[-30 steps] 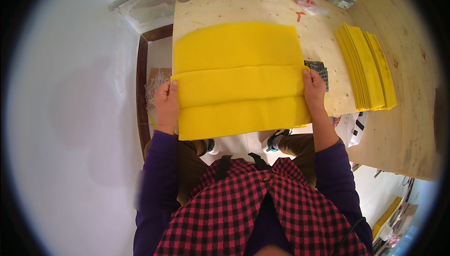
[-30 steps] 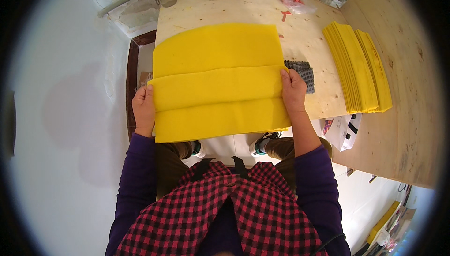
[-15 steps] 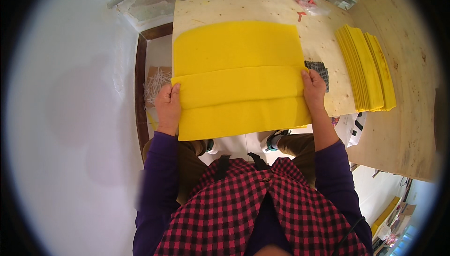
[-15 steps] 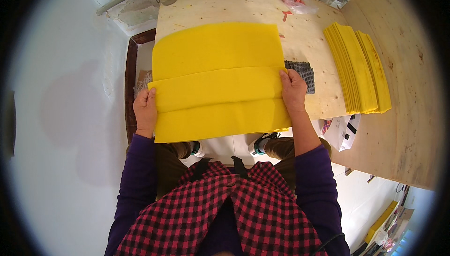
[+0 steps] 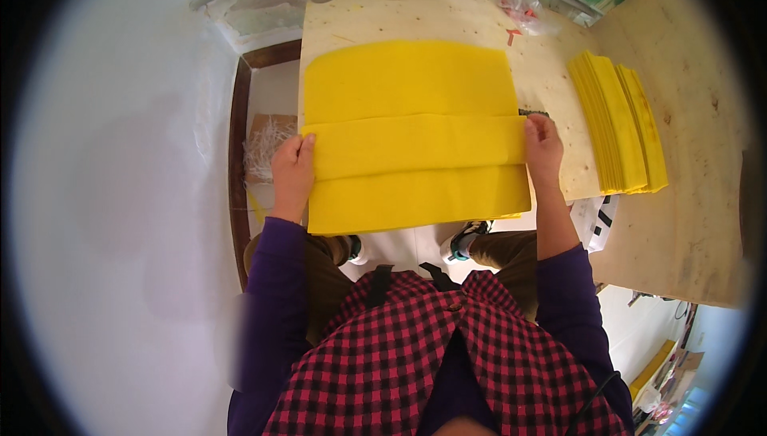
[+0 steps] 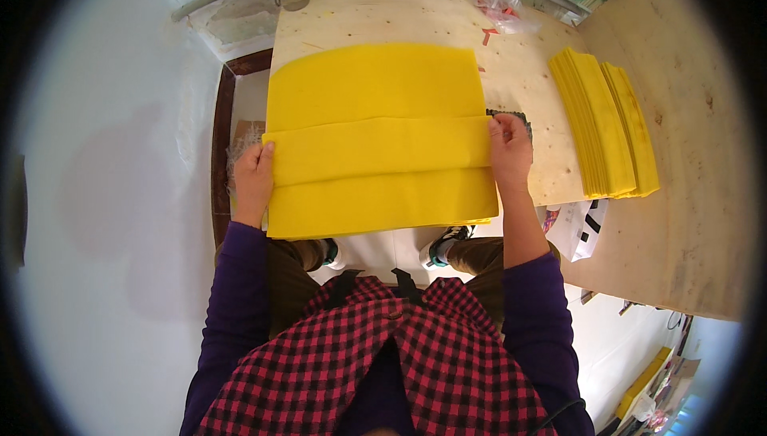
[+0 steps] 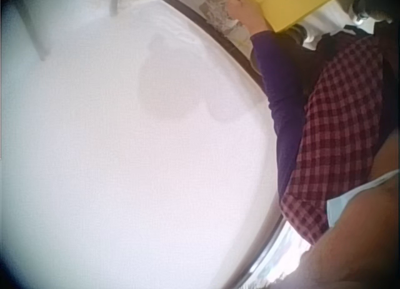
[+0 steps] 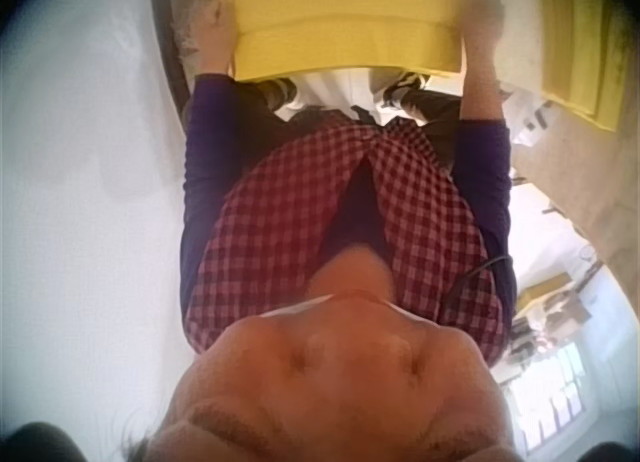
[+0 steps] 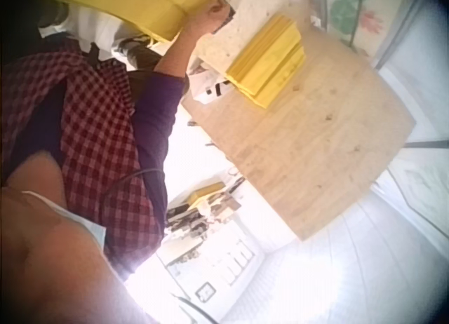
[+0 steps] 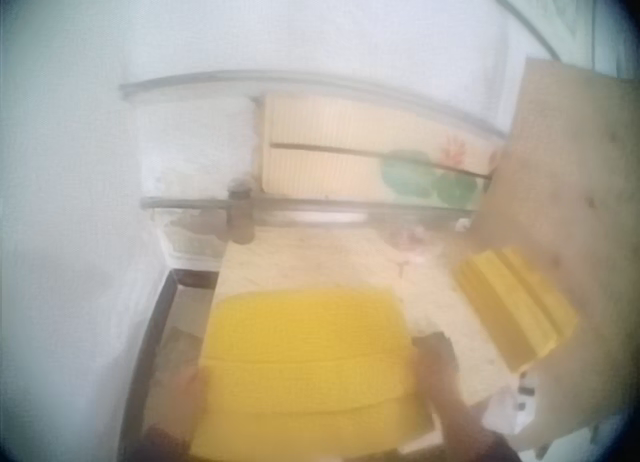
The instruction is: The person folds a yellow fabric sheet on a wooden table. They align the edges, fold the fabric in half, and smooth the crease with their hands. The folded piece is then placed on a stack of similar folded sheets.
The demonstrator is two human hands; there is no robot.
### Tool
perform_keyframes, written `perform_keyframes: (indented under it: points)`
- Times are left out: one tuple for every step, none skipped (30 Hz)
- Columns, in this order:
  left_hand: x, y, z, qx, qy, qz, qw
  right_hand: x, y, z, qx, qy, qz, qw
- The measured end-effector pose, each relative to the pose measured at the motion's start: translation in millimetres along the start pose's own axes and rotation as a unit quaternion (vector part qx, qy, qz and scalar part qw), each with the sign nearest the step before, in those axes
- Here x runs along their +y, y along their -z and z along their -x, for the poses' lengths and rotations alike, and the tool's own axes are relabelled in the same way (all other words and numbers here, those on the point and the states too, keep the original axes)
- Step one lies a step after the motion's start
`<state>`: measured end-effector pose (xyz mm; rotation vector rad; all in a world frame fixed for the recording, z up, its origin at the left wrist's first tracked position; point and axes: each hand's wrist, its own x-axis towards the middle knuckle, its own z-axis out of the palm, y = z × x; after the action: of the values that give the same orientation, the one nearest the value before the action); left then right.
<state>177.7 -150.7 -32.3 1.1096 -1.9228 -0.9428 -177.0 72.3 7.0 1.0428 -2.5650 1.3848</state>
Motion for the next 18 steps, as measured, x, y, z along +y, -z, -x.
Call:
perform_keyframes:
  points:
    - [0, 0, 1, -0.005, 0.004, -0.009, 1.000, -10, 8, -2, 0.026, 0.010, 0.051, 0.998]
    - [0, 0, 2, -0.003, 0.006, -0.008, 1.000, -22, 13, -2, 0.019, 0.061, 0.052, 0.997]
    - [0, -1, 1, 0.001, 0.004, -0.007, 1.000, -36, 14, 0, 0.016, 0.091, 0.054, 0.994]
    - [1, -2, 1, 0.005, -0.003, -0.005, 1.000, -50, 12, 4, 0.014, 0.121, 0.056, 0.991]
    - [1, -2, 0, 0.007, -0.001, -0.003, 1.000, -66, 7, 10, -0.033, 0.180, 0.086, 0.979]
    - [1, -3, 1, 0.010, -0.002, 0.001, 1.000, -81, -2, 19, -0.078, 0.246, 0.118, 0.959]
    - [1, -3, 1, 0.011, 0.003, 0.009, 1.000, -97, -17, 32, -0.132, 0.261, 0.101, 0.951]
    - [0, -4, 0, 0.010, 0.008, 0.016, 1.000, -113, -33, 45, -0.180, 0.289, 0.086, 0.936]
    - [0, -5, 0, 0.008, 0.020, 0.026, 0.999, -127, -46, 56, -0.239, 0.293, 0.090, 0.921]
    - [-1, -5, 0, 0.001, 0.043, 0.037, 0.998, -140, -59, 67, -0.273, 0.329, 0.082, 0.900]
    - [-2, -5, 0, 0.005, 0.023, 0.032, 0.999, -153, -76, 78, -0.319, 0.315, 0.107, 0.887]
    - [-2, -4, 0, 0.006, 0.014, 0.029, 0.999, -163, -90, 85, -0.333, 0.335, 0.102, 0.875]
    - [-2, -4, 0, 0.006, 0.006, 0.025, 1.000, -168, -100, 89, -0.349, 0.321, 0.138, 0.870]
    - [-3, -3, -1, 0.005, 0.001, 0.024, 1.000, -172, -109, 92, -0.355, 0.313, 0.160, 0.866]
    - [-3, -3, -1, 0.004, -0.001, 0.023, 1.000, -171, -114, 93, -0.362, 0.307, 0.181, 0.862]
    - [-3, -2, -1, 0.001, 0.007, 0.022, 1.000, -167, -114, 92, -0.355, 0.288, 0.201, 0.867]
    - [-2, -2, 0, 0.004, -0.004, 0.016, 1.000, -159, -111, 88, -0.348, 0.268, 0.221, 0.871]
    - [-2, -2, 0, 0.005, -0.004, 0.010, 1.000, -150, -107, 85, -0.355, 0.239, 0.257, 0.866]
